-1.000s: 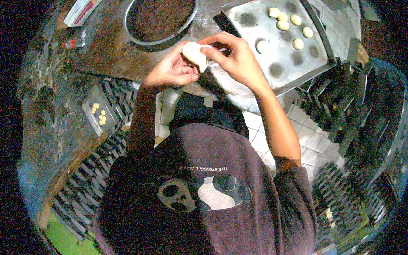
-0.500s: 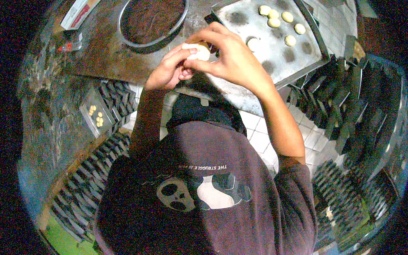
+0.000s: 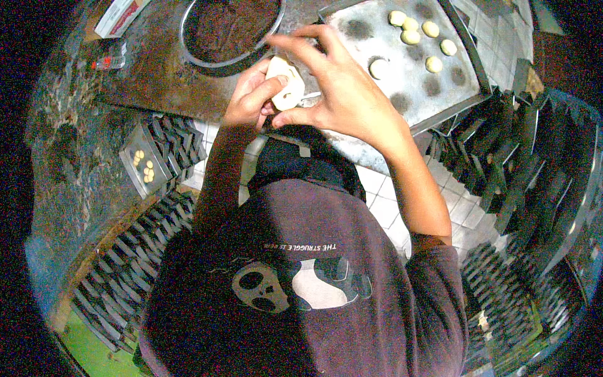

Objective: The person takes pieces of dough, flattens them, fills them with a dark paste by hand, pinches them closed, and places them onto metal trays.

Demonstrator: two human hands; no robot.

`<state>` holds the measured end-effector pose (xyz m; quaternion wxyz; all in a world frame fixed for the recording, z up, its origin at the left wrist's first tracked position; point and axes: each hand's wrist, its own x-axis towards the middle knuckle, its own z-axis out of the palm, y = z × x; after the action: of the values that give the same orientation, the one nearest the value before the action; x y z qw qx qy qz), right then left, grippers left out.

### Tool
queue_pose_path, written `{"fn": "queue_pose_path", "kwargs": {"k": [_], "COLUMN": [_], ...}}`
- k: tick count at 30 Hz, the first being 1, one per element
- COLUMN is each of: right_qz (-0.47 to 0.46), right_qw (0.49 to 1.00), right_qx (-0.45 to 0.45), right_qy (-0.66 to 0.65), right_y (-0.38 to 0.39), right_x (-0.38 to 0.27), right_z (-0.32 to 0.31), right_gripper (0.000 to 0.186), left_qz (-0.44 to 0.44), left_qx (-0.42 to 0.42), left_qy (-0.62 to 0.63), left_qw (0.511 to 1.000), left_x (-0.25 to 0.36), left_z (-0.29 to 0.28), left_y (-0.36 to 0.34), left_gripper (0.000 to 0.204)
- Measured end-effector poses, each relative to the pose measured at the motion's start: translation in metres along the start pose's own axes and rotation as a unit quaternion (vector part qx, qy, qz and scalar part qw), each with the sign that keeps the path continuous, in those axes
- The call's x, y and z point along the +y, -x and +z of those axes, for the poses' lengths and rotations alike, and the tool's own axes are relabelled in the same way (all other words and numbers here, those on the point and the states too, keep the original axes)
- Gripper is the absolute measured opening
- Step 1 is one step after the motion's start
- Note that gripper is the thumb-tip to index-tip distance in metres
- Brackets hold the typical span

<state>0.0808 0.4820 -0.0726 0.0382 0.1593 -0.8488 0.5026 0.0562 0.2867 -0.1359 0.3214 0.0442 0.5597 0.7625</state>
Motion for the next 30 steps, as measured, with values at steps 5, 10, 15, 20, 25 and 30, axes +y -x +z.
{"fn": "queue_pose_path", "kwargs": {"k": [5, 10, 15, 20, 25, 30], "right_qz": [0.027, 0.113, 0.084, -0.068, 0.142, 0.224], "right_qw": [0.999, 0.984, 0.988, 0.995, 0.95, 0.693], "right_qx": [0.002, 0.051, 0.093, 0.026, 0.1, 0.075], "right_qy": [-0.045, -0.132, -0.089, 0.061, -0.261, -0.682], "right_y": [-0.002, 0.007, 0.008, 0.007, 0.014, 0.025], "right_x": [0.012, 0.025, -0.002, 0.01, 0.029, 0.016], "right_z": [-0.005, -0.003, -0.003, -0.004, 0.007, 0.017], "right_gripper": [0.039, 0.025, 0.044, 0.045, 0.027, 0.029], "left_qz": [-0.059, 0.019, 0.009, -0.026, 0.037, 0.203], "left_qx": [-0.019, -0.006, 0.006, 0.056, 0.057, 0.104], "left_qy": [0.083, -0.015, -0.008, 0.096, 0.086, -0.117], "left_qw": [0.995, 1.0, 1.0, 0.993, 0.994, 0.966], "left_x": [0.01, 0.008, 0.011, 0.022, 0.032, 0.045], "left_z": [-0.006, 0.007, 0.011, 0.026, 0.024, 0.034], "left_y": [0.002, 0.005, 0.004, 0.008, 0.003, -0.013], "left_gripper": [0.032, 0.031, 0.027, 0.03, 0.041, 0.029]}}
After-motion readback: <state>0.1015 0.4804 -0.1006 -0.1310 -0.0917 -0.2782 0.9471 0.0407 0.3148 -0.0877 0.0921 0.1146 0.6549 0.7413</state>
